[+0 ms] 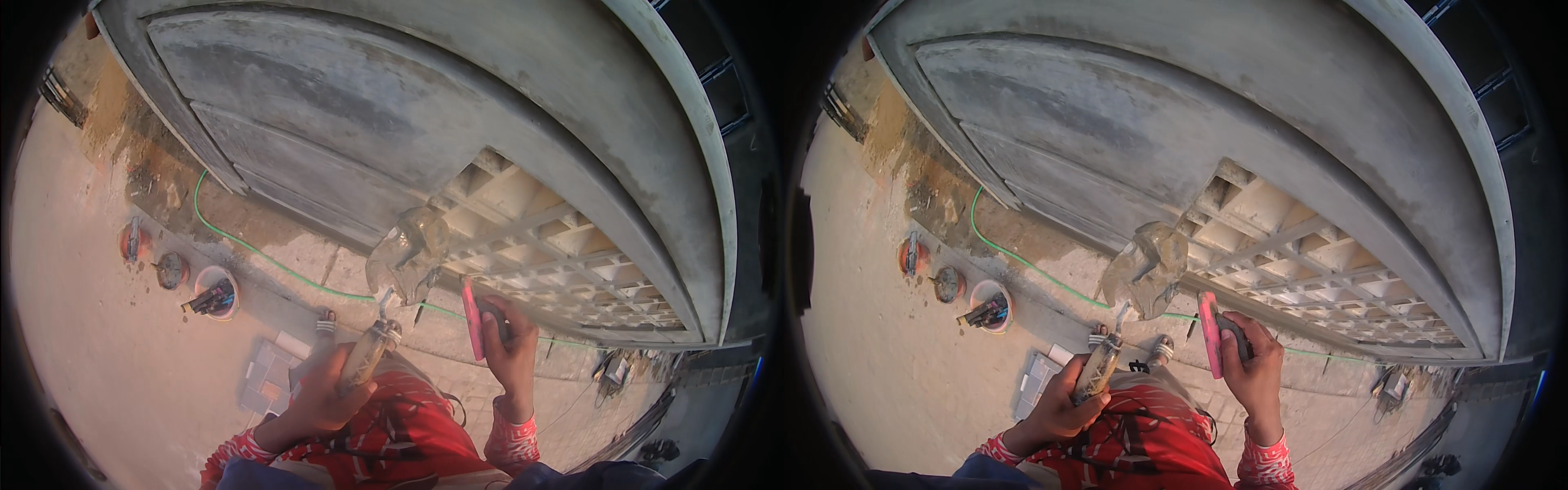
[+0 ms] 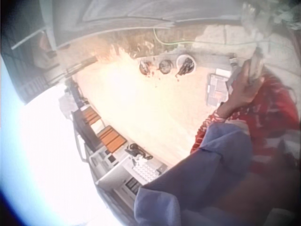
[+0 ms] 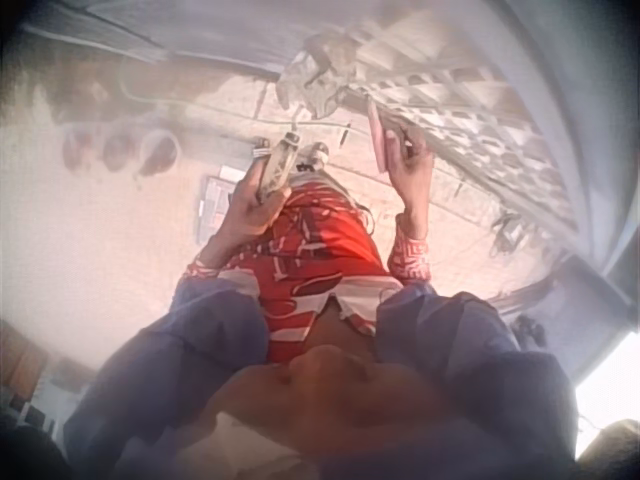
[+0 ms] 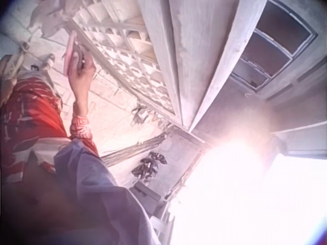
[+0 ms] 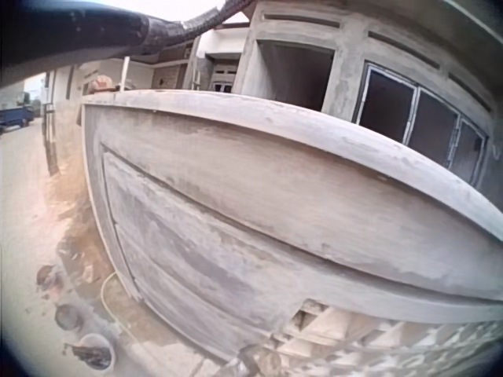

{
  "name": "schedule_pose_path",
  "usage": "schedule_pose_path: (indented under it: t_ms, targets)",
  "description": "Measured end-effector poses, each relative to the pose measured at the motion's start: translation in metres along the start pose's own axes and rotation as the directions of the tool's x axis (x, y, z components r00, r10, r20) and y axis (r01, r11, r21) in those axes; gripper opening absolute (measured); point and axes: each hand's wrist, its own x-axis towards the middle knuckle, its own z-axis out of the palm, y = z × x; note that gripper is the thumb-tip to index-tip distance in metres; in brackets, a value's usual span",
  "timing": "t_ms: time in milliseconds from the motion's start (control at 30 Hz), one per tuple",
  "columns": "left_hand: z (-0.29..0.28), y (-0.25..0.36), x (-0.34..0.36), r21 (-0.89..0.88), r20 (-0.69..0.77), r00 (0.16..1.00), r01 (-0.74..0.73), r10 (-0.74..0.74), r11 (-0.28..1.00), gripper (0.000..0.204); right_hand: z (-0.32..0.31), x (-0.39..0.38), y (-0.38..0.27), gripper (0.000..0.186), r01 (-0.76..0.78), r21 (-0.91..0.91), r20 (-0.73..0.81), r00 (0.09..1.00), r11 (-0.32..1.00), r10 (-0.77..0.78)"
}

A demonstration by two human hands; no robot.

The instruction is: The person scoops a cement-like mixture from a bucket using a trowel and applies it to a decorative concrete wall with a grid pattern. They use a pink float to smooth the material into the wall's recessed sections, working methodically across the surface.

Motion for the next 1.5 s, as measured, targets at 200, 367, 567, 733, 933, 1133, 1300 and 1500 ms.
schedule_pose_path:
  t_ms: [200, 367, 567, 733, 933, 1133, 1300, 1500]
  targets:
    - [0.000, 0.000, 0.001, 0.074, 0.010, 0.999, -0.039, 0.038, 0.996, 0.043, -0.017, 0.021, -0.028, 0.021, 0.209, -0.161, 0.128, 0.973, 0.964, -0.190]
    - [0.000, -0.007, 0.005, 0.077, 0.020, 0.998, -0.068, 0.067, 0.995, 0.042, -0.011, 0.031, -0.034, 0.021, 0.202, -0.219, 0.221, 0.963, 0.955, -0.153]
    - [0.004, -0.005, 0.009, 0.161, 0.001, 0.997, -0.077, 0.078, 0.984, 0.041, 0.007, 0.038, -0.023, 0.022, 0.288, -0.267, 0.306, 0.930, 0.920, -0.203]
    - [0.009, -0.006, 0.018, 0.128, -0.051, 0.991, 0.126, -0.121, 0.984, 0.041, 0.035, 0.040, -0.007, 0.021, 0.304, -0.253, 0.414, 0.892, 0.918, -0.181]
    - [0.007, -0.031, 0.036, -0.092, -0.055, 0.985, 0.156, -0.161, 0.983, 0.031, 0.053, 0.056, 0.011, 0.021, 0.166, -0.105, 0.685, 0.727, 0.981, -0.049]
    - [-0.008, -0.033, 0.046, -0.319, -0.003, 0.980, 0.189, -0.200, 0.929, 0.037, 0.063, 0.054, 0.128, 0.040, -0.812, 0.466, 0.874, 0.484, 0.352, -0.041]
    - [-0.014, -0.019, 0.041, -0.378, -0.030, 0.971, 0.209, -0.237, 0.902, 0.036, 0.071, 0.013, 0.155, 0.045, -0.737, 0.566, 0.689, 0.669, -0.370, -0.279]
    - [-0.020, -0.028, 0.029, -0.466, -0.071, 0.977, 0.145, -0.200, 0.873, 0.040, 0.078, 0.011, 0.126, 0.045, -0.466, 0.885, 0.466, 0.885, -0.013, -0.025]
